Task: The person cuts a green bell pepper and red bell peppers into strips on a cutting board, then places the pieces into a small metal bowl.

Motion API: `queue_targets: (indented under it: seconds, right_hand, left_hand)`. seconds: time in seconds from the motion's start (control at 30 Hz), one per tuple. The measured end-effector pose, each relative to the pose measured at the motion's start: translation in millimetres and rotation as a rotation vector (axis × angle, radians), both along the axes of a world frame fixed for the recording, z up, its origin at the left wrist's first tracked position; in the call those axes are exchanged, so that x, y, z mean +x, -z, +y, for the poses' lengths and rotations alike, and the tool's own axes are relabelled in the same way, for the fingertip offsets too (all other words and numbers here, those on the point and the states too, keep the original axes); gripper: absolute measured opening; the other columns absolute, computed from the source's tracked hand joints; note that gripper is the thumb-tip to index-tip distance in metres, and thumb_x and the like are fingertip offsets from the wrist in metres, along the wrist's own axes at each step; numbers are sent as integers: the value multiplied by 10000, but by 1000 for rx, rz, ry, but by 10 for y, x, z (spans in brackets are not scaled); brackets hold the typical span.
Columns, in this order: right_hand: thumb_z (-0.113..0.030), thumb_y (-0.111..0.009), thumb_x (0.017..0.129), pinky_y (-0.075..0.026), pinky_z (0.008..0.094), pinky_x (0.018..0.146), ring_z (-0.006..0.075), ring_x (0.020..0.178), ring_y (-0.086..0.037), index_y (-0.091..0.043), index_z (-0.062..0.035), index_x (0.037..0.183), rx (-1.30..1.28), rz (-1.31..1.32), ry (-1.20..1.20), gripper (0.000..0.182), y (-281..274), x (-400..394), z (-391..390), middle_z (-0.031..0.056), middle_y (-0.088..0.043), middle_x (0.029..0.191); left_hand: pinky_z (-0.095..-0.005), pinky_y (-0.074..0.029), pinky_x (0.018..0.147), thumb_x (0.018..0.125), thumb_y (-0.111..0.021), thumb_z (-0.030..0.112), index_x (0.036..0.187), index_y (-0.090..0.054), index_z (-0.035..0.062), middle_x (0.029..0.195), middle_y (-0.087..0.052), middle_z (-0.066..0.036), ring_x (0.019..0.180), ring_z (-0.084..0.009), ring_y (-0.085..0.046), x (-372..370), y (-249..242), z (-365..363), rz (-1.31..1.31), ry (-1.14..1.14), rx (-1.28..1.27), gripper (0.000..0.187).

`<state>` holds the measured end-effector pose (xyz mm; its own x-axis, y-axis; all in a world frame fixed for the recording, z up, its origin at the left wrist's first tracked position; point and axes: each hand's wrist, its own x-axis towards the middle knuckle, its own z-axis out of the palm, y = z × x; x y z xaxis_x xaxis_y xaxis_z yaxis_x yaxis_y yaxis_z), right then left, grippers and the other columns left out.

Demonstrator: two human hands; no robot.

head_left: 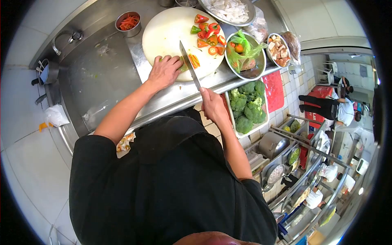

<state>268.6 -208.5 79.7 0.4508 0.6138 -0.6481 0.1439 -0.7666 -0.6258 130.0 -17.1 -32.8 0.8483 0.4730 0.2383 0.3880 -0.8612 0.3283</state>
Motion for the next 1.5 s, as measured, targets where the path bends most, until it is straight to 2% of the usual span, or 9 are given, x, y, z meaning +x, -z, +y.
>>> queue_targets:
  seconds: [0.27,0.43,0.57,0.67,0.83,1.13,1.3,1.4,1.5]
  right_hand:
    - [-425,-490,1081,-511,484,918,493,1024,-672,-668,23,1261,90,-115,-78,514,353,36,-27,329,-700,1026]
    - [-429,-480,1082,-504,492,956,500,1141,-637,-670,21,1261,-89,12,2,521,-34,-48,-39,334,-686,1113]
    - [-417,-481,1083,-501,505,957,500,1139,-637,-678,15,1260,74,-120,-55,507,413,-12,-15,335,-687,1116]
    - [-418,-471,1085,-498,508,964,506,1146,-631,-683,15,1251,-119,18,13,510,-149,-73,64,338,-684,1123]
    - [-423,-480,1082,-502,502,953,511,1137,-628,-683,15,1249,109,-161,-76,511,420,-70,-3,338,-683,1119]
    - [-436,-487,1082,-508,483,967,470,1120,-669,-678,13,1264,87,-145,-86,521,403,-101,8,346,-691,1086]
    - [-438,-483,1085,-506,483,978,471,1153,-659,-682,2,1266,-106,17,-12,517,-156,-146,51,364,-674,1113]
    - [-425,-480,1088,-539,456,813,364,850,-720,-682,-1,1268,63,-147,-83,503,414,-150,-59,274,-696,873]
    - [-430,-489,1084,-538,416,681,249,621,-656,-685,8,1262,131,-176,-99,512,533,-121,-19,162,-640,684]
  left_hand:
    - [-443,-381,998,917,-673,242,1258,-649,96,1308,-618,-73,1189,-265,-557,4,-59,14,63,14,-131,371]
    - [-437,-380,1008,914,-679,241,1239,-654,91,1281,-620,-70,1186,-261,-558,9,-13,24,17,-5,-116,359]
    - [-434,-381,1012,905,-692,235,1231,-657,85,1267,-625,-66,1192,-251,-559,-6,-12,5,-5,-2,-122,361]
    - [-440,-381,1017,894,-706,237,1227,-655,82,1257,-629,-70,1193,-249,-560,5,17,33,-34,3,-119,370]
    - [-441,-381,1011,885,-719,237,1211,-655,73,1226,-633,-73,1178,-255,-571,-11,54,6,-93,-7,-119,371]
    - [-447,-381,1014,862,-743,207,1180,-643,33,1239,-626,-114,1191,-275,-591,-52,79,5,-150,-11,-149,376]
    - [-482,-374,1025,867,-750,231,1155,-663,68,1173,-623,-91,1173,-252,-595,-42,164,35,-178,-20,-147,342]
    - [-493,-366,1064,867,-751,232,1220,-653,68,1225,-616,-95,1203,-264,-590,-83,190,0,-122,-14,-183,402]
    - [-540,-320,1155,875,-751,231,1316,-619,84,1340,-587,-90,1303,-270,-535,-165,15,-4,18,15,-172,483]
